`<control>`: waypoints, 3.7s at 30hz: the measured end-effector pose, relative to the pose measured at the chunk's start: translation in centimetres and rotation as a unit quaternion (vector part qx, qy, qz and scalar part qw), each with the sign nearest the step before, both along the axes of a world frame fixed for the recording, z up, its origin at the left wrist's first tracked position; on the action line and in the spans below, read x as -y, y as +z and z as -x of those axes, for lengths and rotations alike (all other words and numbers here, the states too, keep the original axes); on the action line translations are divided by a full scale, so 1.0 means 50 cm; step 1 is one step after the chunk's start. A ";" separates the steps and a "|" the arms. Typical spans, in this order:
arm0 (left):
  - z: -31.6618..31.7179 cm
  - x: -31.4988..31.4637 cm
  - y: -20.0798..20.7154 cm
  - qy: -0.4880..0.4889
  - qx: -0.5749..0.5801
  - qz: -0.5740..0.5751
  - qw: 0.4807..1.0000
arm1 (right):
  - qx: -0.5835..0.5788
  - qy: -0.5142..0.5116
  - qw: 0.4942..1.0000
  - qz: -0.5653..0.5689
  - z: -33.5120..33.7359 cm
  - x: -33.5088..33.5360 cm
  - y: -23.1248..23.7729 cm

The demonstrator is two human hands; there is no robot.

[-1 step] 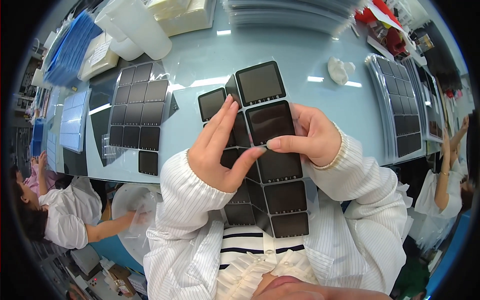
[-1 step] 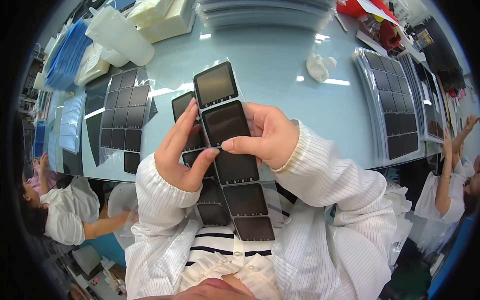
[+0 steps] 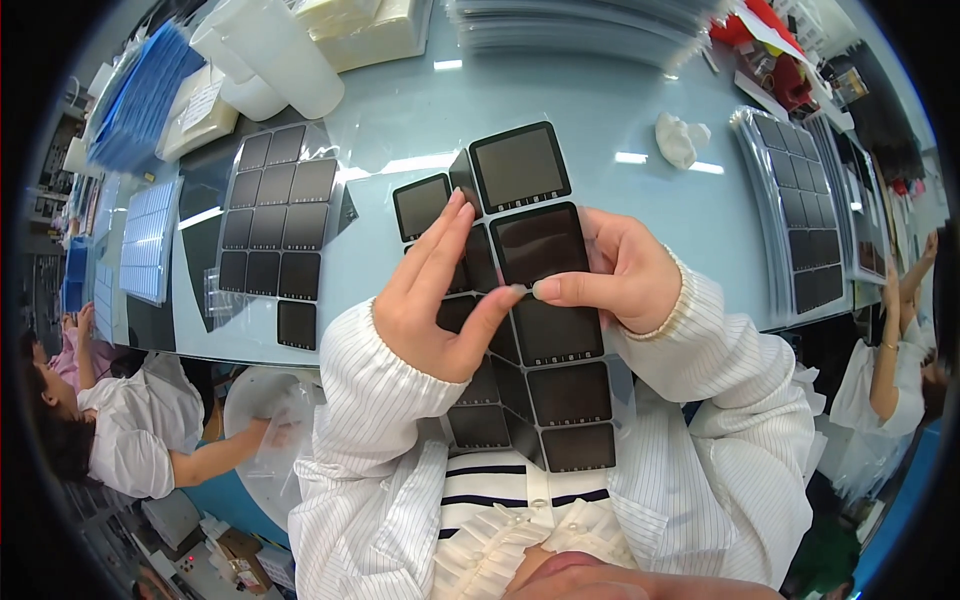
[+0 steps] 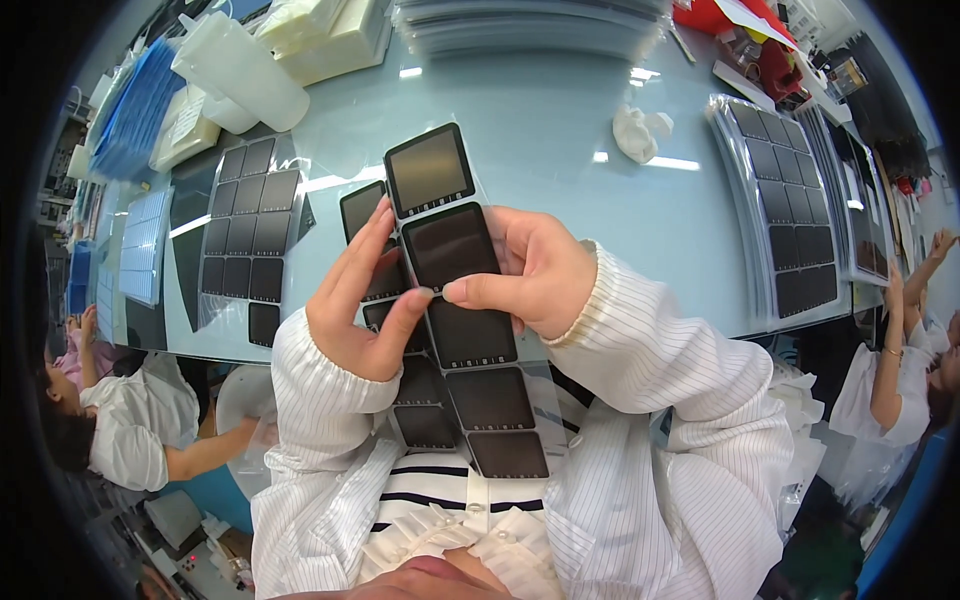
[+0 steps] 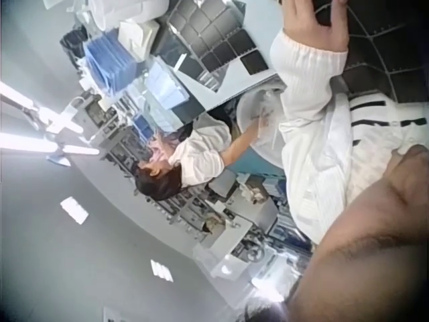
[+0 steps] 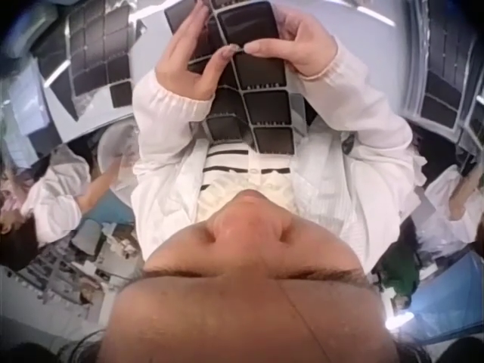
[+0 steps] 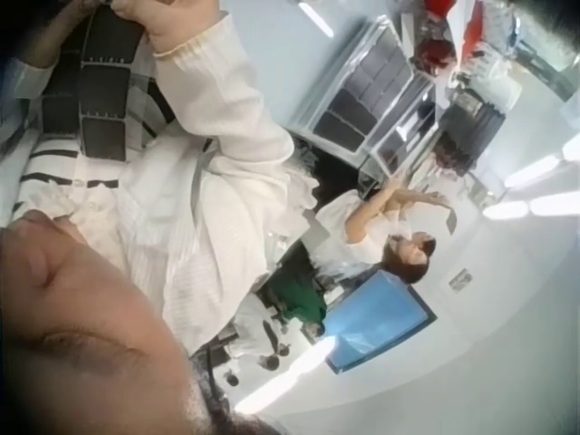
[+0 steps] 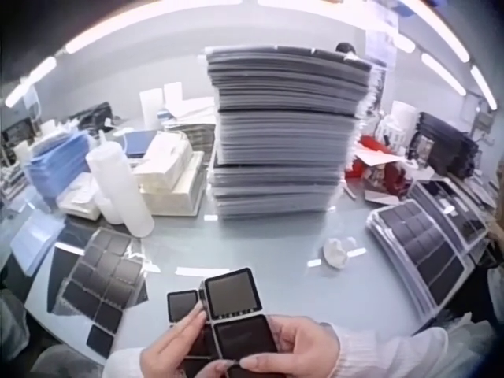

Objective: Cleaning and inspecting grid-patterned film sheets at a workstation using a liquid and a cloth.

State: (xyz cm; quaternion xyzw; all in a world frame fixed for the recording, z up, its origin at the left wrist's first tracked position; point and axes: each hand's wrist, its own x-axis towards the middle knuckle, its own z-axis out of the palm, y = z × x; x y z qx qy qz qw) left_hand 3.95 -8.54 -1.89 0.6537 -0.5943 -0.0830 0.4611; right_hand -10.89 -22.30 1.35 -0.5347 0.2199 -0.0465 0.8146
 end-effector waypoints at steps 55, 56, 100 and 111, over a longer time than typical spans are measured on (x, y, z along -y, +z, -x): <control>-0.438 -0.422 -0.421 0.569 -0.476 0.195 0.642 | 0.002 -0.208 0.969 0.136 0.006 0.120 -0.128; -0.434 -0.435 -0.437 0.567 -0.451 0.204 0.659 | -0.002 -0.217 0.966 0.137 0.009 0.116 -0.125; -0.106 -0.204 -0.058 0.270 -0.436 0.149 0.845 | 0.117 0.163 0.747 0.634 -0.234 -0.161 -0.086; -0.027 -0.171 -0.079 0.081 -0.647 0.228 0.723 | 0.245 0.079 0.695 0.672 -0.229 -0.133 -0.074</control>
